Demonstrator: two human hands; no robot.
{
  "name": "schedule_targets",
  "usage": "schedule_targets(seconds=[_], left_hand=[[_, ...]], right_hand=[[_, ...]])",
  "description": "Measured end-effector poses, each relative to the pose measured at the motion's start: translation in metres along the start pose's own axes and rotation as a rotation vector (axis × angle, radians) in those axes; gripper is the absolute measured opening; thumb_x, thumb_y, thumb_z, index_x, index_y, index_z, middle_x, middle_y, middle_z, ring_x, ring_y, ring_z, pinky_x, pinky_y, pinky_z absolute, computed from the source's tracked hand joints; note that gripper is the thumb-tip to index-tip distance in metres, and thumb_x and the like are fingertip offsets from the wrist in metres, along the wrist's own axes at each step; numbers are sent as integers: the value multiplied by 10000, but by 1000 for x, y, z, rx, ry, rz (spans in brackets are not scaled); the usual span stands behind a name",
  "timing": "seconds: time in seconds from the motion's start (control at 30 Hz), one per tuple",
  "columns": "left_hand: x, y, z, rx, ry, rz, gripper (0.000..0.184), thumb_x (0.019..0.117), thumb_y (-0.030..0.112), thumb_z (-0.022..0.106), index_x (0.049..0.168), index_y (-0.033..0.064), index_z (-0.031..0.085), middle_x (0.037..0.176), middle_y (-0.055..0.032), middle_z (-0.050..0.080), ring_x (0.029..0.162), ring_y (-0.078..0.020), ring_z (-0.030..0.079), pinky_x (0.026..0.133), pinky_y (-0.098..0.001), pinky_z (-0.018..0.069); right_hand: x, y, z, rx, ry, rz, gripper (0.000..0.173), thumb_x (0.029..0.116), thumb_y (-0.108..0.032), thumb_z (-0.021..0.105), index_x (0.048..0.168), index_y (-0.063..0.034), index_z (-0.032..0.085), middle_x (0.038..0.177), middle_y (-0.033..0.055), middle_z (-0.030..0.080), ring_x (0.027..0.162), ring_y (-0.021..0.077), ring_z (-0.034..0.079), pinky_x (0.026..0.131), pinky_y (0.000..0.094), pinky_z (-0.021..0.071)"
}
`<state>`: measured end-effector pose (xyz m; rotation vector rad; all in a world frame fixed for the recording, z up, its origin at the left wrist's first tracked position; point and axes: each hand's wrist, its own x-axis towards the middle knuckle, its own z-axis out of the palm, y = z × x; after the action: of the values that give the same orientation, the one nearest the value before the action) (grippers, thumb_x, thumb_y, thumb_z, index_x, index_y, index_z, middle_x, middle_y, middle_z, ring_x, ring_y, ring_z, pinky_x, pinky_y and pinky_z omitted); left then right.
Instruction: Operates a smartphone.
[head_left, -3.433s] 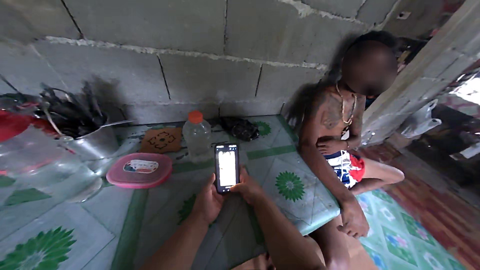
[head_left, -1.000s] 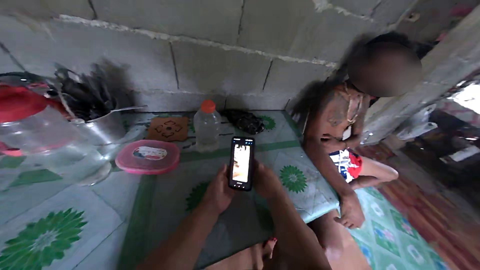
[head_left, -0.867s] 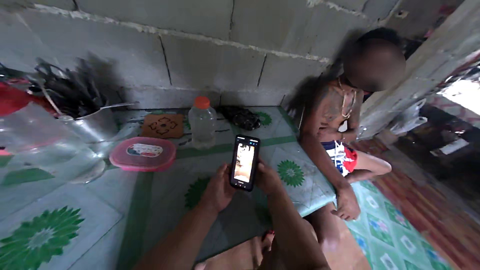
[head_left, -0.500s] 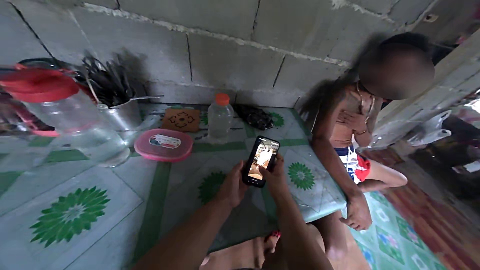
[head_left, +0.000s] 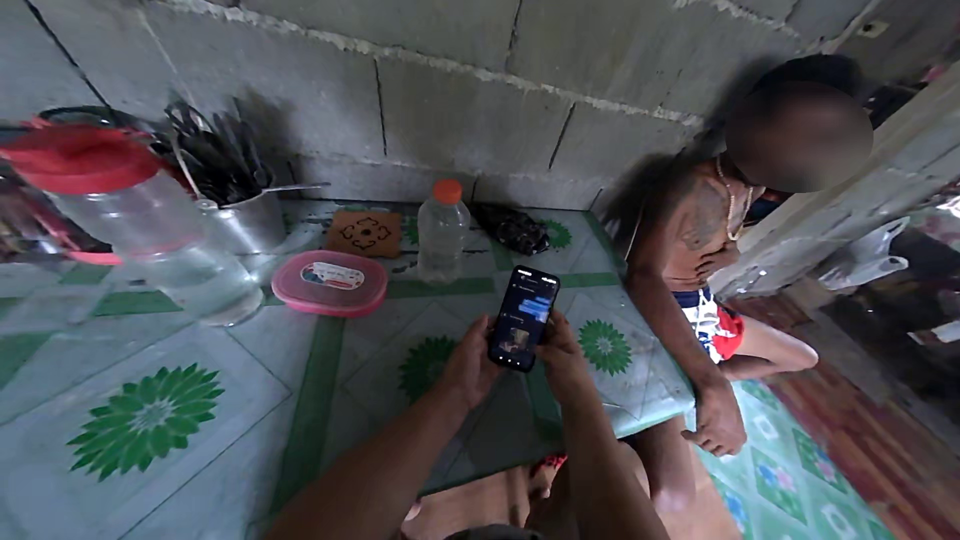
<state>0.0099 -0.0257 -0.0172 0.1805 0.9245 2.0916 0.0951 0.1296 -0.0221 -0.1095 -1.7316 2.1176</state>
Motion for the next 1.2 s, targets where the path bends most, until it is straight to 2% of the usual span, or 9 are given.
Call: schedule_targets(seconds=[0.27,0.4,0.47,0.57,0.7,0.77,1.0,1.2], left_hand=[[1,1,0,-35,38,18,586,1119,454,173,1492,49,374,1319,-187,622,1142,-302,665,939,-471,573],[1,-1,0,-42,46,43,574,1123,431,172,1467,31,397,1311,-188,621,1144,-297,662,950,-463,567],[3,-2,0,-41,62,51,567,1124,429,181,1469,33,396,1315,-183,618,1152,-289,657,952,-452,565],[5,-3,-1,-52,69,60,578,1123,434,187,1476,27,398,1317,-184,616,1158,-274,651,968,-436,557],[3,-2,0,-38,76,72,575,1123,429,193,1472,18,393,1320,-183,607,1161,-266,645,975,-431,551],[2,-3,0,-29,79,80,569,1125,425,201,1469,16,397,1319,-185,606,1157,-265,646,975,-427,552],[2,-5,2,-48,97,66,540,1126,409,230,1456,27,422,1312,-174,615,1156,-255,646,974,-412,549],[2,-3,3,-75,117,43,546,1124,422,225,1456,32,415,1298,-180,620,1132,-267,659,950,-426,563]], right_hand=[[4,1,14,-99,61,56,706,843,82,470,1514,68,254,1329,172,590,1144,156,645,977,333,553],[3,-1,18,-150,76,71,695,866,72,457,1528,71,245,1367,186,566,1180,140,625,996,305,537],[2,-2,21,-224,85,104,786,852,58,504,1572,48,188,1424,212,527,1220,164,610,1010,313,532],[2,-6,27,-422,96,186,951,846,9,648,1624,-31,103,1500,232,471,1283,218,590,1040,362,532],[1,-2,34,-586,111,142,966,857,-88,711,1611,9,115,1556,274,380,1348,255,532,1085,376,493],[1,-1,37,-610,137,125,961,863,-116,709,1607,20,115,1544,275,397,1341,247,535,1084,367,488],[2,7,42,-608,226,92,969,825,-120,730,1586,11,146,1482,264,461,1260,231,592,1017,377,534],[1,1,35,-371,168,115,922,824,-47,655,1590,-5,142,1477,231,464,1263,190,581,1008,336,535]])
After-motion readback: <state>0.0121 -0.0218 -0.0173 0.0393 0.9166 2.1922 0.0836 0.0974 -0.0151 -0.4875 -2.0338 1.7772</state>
